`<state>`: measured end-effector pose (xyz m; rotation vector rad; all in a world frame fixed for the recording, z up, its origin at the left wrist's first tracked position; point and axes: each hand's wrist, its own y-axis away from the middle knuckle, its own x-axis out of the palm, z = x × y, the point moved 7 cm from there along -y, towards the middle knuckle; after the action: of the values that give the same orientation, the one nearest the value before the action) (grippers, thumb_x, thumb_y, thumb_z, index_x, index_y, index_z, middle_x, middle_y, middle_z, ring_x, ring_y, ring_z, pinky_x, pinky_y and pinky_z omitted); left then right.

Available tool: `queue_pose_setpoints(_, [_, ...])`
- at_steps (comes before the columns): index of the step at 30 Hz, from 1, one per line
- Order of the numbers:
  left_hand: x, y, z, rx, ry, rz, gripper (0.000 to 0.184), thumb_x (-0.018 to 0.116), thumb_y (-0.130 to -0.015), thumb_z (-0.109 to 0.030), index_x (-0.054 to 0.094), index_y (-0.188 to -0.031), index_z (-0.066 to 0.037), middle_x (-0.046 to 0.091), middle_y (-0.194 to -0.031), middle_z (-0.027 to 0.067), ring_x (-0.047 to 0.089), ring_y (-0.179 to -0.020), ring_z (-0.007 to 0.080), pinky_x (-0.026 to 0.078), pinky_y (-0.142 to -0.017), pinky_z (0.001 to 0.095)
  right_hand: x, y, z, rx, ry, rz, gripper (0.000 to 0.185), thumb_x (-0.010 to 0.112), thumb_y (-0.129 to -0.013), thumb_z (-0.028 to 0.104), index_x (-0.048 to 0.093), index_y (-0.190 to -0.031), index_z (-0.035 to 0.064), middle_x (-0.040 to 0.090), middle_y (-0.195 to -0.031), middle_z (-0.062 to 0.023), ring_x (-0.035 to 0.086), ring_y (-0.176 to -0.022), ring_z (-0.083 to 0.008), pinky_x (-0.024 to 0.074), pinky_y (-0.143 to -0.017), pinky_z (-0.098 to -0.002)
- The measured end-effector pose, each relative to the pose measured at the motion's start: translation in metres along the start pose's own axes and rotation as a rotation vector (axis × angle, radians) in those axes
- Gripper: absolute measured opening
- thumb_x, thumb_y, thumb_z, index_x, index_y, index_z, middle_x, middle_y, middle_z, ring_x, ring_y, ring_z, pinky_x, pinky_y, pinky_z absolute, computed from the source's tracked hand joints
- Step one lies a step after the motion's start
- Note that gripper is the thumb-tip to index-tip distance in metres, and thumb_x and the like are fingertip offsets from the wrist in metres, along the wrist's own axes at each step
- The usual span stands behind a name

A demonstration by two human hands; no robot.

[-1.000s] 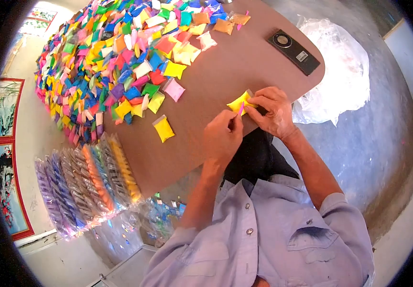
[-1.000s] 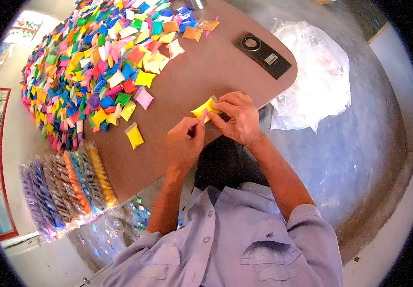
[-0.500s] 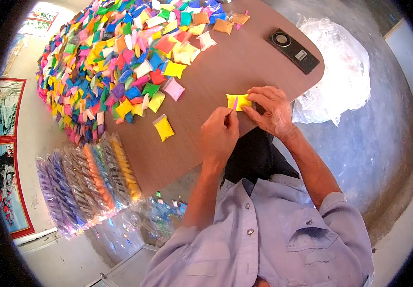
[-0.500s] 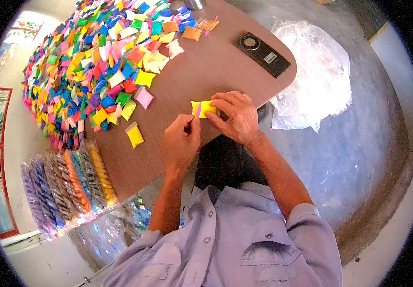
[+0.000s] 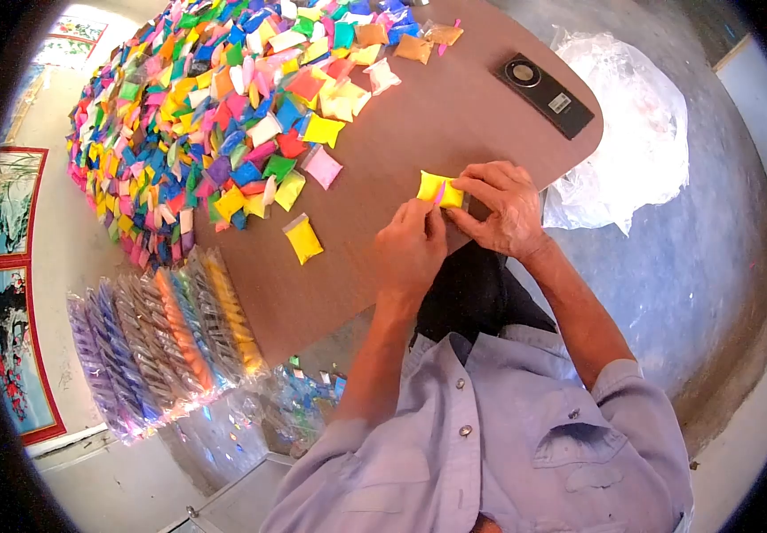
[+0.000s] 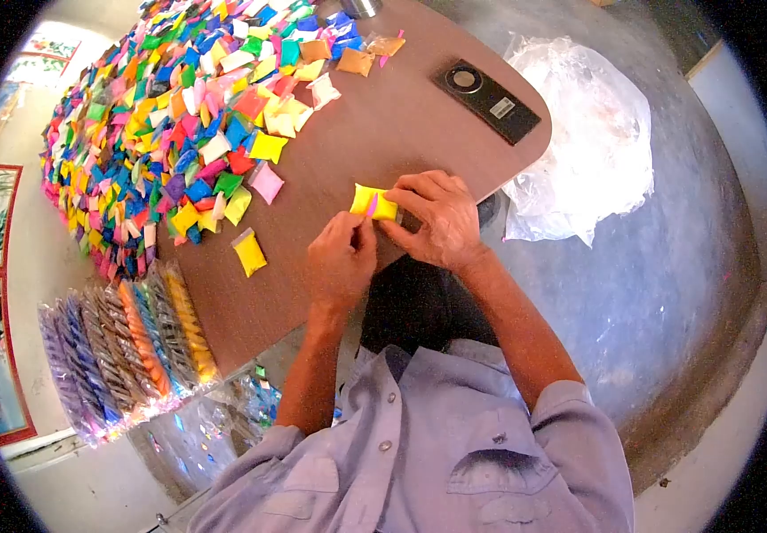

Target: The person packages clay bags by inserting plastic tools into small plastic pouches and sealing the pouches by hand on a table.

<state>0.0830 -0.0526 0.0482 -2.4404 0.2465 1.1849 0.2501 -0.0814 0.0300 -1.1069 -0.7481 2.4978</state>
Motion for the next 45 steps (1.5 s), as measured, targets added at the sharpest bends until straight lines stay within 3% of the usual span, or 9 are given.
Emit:
queue_pose_setpoints(5, [-0.014, -0.001, 0.035, -0.015, -0.045, -0.104, 0.011, 0.071, -0.096, -0.01, 0.067, -0.09, -0.002, 0.068, -0.081, 0.0166, 0.07, -0.071, 0.0326, 0.053, -0.064, 0.0404, 0.0, -0.001, 0.001, 0.005, -0.008, 0.001, 0.034, 0.087, -0.076, 0.029, 0.077, -0.105, 0.0133, 0.073, -0.11, -0.0047, 0.069, -0.104, -0.0277, 0.0521, -0.088, -0.0428])
queue_pose_setpoints(15, [0.007, 0.006, 0.01, 0.036, 0.025, -0.043, 0.008, 0.072, -0.095, -0.009, 0.067, -0.093, -0.002, 0.069, -0.085, 0.0167, 0.071, -0.074, 0.0326, 0.054, -0.066, 0.0398, -0.001, -0.001, -0.001, -0.017, -0.004, -0.014, 0.036, 0.088, -0.075, 0.03, 0.077, -0.105, 0.0122, 0.073, -0.11, -0.0049, 0.069, -0.105, -0.0272, 0.0529, -0.088, -0.0428])
queue_pose_setpoints(17, [-0.003, 0.006, 0.026, 0.024, -0.001, -0.104, 0.009, 0.069, -0.097, -0.013, 0.066, -0.092, -0.006, 0.069, -0.084, 0.0151, 0.07, -0.074, 0.0384, 0.055, -0.064, 0.0456, -0.001, -0.001, 0.0, 0.009, -0.008, 0.01, 0.035, 0.088, -0.076, 0.03, 0.077, -0.105, 0.0124, 0.073, -0.11, -0.0051, 0.069, -0.104, -0.0269, 0.0532, -0.088, -0.0423])
queue_pose_setpoints(21, [-0.019, 0.004, 0.029, -0.023, -0.019, -0.138, 0.009, 0.07, -0.097, -0.013, 0.066, -0.091, -0.006, 0.069, -0.084, 0.015, 0.07, -0.074, 0.0383, 0.055, -0.064, 0.0455, 0.0, -0.002, 0.001, -0.012, -0.025, -0.017, 0.035, 0.088, -0.076, 0.03, 0.078, -0.104, 0.0122, 0.074, -0.11, -0.0049, 0.07, -0.104, -0.027, 0.0533, -0.087, -0.0418])
queue_pose_setpoints(26, [-0.011, 0.0, -0.014, -0.003, -0.026, 0.009, 0.009, 0.072, -0.094, -0.01, 0.067, -0.092, -0.002, 0.069, -0.085, 0.0175, 0.07, -0.074, 0.0367, 0.055, -0.066, 0.0417, 0.001, -0.002, 0.003, -0.016, 0.02, -0.005, 0.034, 0.088, -0.077, 0.029, 0.078, -0.104, 0.0115, 0.074, -0.11, -0.0042, 0.07, -0.103, -0.0269, 0.0531, -0.088, -0.0416])
queue_pose_setpoints(32, [-0.012, -0.017, 0.019, 0.034, -0.029, -0.051, 0.009, 0.072, -0.092, -0.009, 0.067, -0.089, -0.003, 0.069, -0.082, 0.0182, 0.07, -0.074, 0.0378, 0.055, -0.066, 0.0433, -0.003, -0.003, 0.004, -0.016, -0.006, 0.007, 0.035, 0.088, -0.077, 0.028, 0.078, -0.106, 0.0125, 0.073, -0.112, -0.0041, 0.069, -0.105, -0.0266, 0.0525, -0.089, -0.0418])
queue_pose_setpoints(39, [-0.016, -0.025, -0.007, 0.036, -0.028, -0.007, 0.011, 0.073, -0.092, -0.011, 0.068, -0.089, -0.003, 0.069, -0.08, 0.0183, 0.07, -0.072, 0.0376, 0.054, -0.065, 0.0442, 0.001, -0.001, 0.003, -0.006, -0.006, 0.031, 0.036, 0.088, -0.077, 0.029, 0.078, -0.109, 0.0127, 0.073, -0.112, -0.0039, 0.069, -0.106, -0.0267, 0.0523, -0.089, -0.0421])
queue_pose_setpoints(42, [-0.005, -0.029, 0.005, 0.088, 0.003, -0.013, 0.012, 0.071, -0.092, -0.014, 0.066, -0.085, -0.007, 0.07, -0.081, 0.0183, 0.069, -0.076, 0.0413, 0.054, -0.066, 0.0499, -0.001, -0.002, 0.002, -0.019, 0.005, 0.036, 0.037, 0.087, -0.078, 0.027, 0.077, -0.11, 0.0127, 0.072, -0.111, -0.004, 0.069, -0.105, -0.0273, 0.0523, -0.089, -0.0424])
queue_pose_setpoints(45, [-0.019, -0.033, 0.033, -0.018, -0.062, -0.008, 0.012, 0.07, -0.093, -0.014, 0.067, -0.085, -0.006, 0.071, -0.084, 0.0187, 0.07, -0.077, 0.042, 0.055, -0.067, 0.0489, -0.002, -0.002, 0.002, -0.032, -0.016, 0.046, 0.036, 0.086, -0.079, 0.024, 0.077, -0.111, 0.0124, 0.072, -0.113, -0.0047, 0.068, -0.106, -0.0282, 0.0524, -0.09, -0.0428])
